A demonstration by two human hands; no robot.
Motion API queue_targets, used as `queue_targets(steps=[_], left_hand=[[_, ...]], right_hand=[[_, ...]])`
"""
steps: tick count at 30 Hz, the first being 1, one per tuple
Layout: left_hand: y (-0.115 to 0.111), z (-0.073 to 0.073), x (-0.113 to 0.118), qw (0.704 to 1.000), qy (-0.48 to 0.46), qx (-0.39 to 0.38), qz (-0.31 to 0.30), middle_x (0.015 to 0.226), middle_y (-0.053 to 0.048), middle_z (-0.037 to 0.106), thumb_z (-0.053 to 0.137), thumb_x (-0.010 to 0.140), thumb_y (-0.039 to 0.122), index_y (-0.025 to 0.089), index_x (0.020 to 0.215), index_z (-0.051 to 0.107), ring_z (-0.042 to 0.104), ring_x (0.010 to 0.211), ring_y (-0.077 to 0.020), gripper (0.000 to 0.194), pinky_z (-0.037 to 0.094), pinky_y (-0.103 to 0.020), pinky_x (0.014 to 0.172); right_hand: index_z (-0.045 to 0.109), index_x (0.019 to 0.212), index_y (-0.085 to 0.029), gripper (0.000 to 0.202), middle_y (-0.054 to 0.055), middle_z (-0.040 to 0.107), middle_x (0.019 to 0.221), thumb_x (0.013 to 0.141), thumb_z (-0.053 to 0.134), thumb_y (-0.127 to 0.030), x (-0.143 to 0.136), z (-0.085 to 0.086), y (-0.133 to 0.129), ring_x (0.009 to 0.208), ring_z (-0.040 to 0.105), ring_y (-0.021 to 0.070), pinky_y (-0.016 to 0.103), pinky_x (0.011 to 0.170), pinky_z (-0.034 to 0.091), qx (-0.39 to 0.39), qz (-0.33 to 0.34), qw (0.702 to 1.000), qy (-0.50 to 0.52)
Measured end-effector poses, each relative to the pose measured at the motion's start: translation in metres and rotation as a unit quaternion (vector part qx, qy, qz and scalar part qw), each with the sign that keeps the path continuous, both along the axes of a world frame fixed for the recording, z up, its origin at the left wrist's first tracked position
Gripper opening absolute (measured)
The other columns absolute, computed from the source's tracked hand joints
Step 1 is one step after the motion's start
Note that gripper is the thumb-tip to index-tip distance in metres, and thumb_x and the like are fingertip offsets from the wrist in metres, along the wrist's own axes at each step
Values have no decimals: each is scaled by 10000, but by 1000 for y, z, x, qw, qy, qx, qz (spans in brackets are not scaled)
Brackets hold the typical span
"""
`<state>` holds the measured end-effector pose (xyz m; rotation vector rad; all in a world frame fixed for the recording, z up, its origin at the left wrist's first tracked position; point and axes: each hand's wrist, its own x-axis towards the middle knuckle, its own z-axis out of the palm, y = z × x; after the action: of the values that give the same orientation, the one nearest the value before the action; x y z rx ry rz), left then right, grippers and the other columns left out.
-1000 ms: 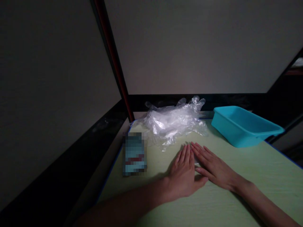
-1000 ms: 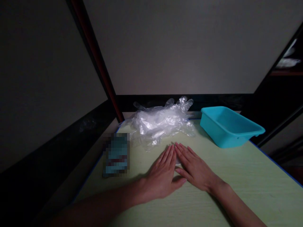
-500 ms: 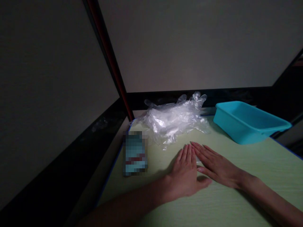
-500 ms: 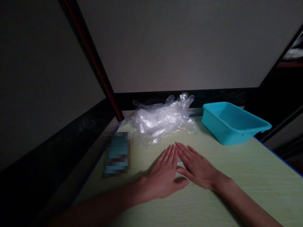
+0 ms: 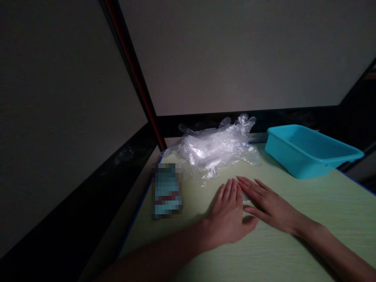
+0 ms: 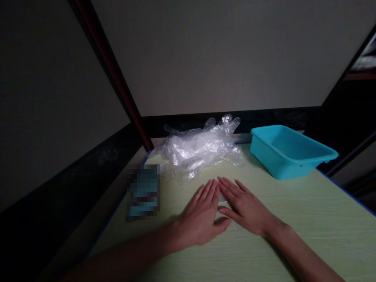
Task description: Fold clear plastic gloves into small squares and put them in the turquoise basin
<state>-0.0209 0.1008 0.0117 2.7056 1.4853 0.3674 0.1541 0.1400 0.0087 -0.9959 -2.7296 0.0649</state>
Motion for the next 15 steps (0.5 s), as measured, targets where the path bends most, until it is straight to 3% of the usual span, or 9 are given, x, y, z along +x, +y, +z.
queue_targets(steps=[3, 7, 10, 15], left_hand=[[0, 1, -1, 1000, -5, 9, 1, 1407, -189, 156, 290, 805, 540, -3, 1309, 196, 52, 1302, -276, 747, 144, -395, 1038], [1, 2, -1, 1000, -17, 11, -1, 1382, -202, 230, 312, 798, 542, 1, 1293, 224, 138, 1290, -279, 739, 170, -380, 1032], [2, 1, 1, 1000, -28, 11, 2, 1346, -209, 303, 331, 791, 537, 0, 1280, 243, 235, 1258, -281, 731, 195, -367, 1026], [2, 1, 2, 999, -28, 14, 8, 1328, -198, 335, 330, 794, 523, 24, 1283, 219, 283, 1231, -274, 708, 209, -381, 1020]], right_hand=[[311, 1318, -178, 530, 101, 397, 1325, 852, 421, -405, 5, 9, 1, 1214, 350, 224, 448, 991, 300, 29, 24, 999, 11], [563, 1079, -210, 254, 60, 608, 1079, 872, 422, -256, 12, 19, 1, 1004, 544, 193, 416, 937, 374, 100, 74, 992, 12], [607, 975, -194, 250, 66, 635, 989, 879, 378, -164, 12, 23, -2, 913, 571, 185, 400, 893, 406, 136, 99, 986, -8], [603, 975, -173, 256, 84, 629, 989, 866, 374, -135, 2, 25, -5, 913, 558, 203, 405, 860, 423, 147, 96, 984, -12]])
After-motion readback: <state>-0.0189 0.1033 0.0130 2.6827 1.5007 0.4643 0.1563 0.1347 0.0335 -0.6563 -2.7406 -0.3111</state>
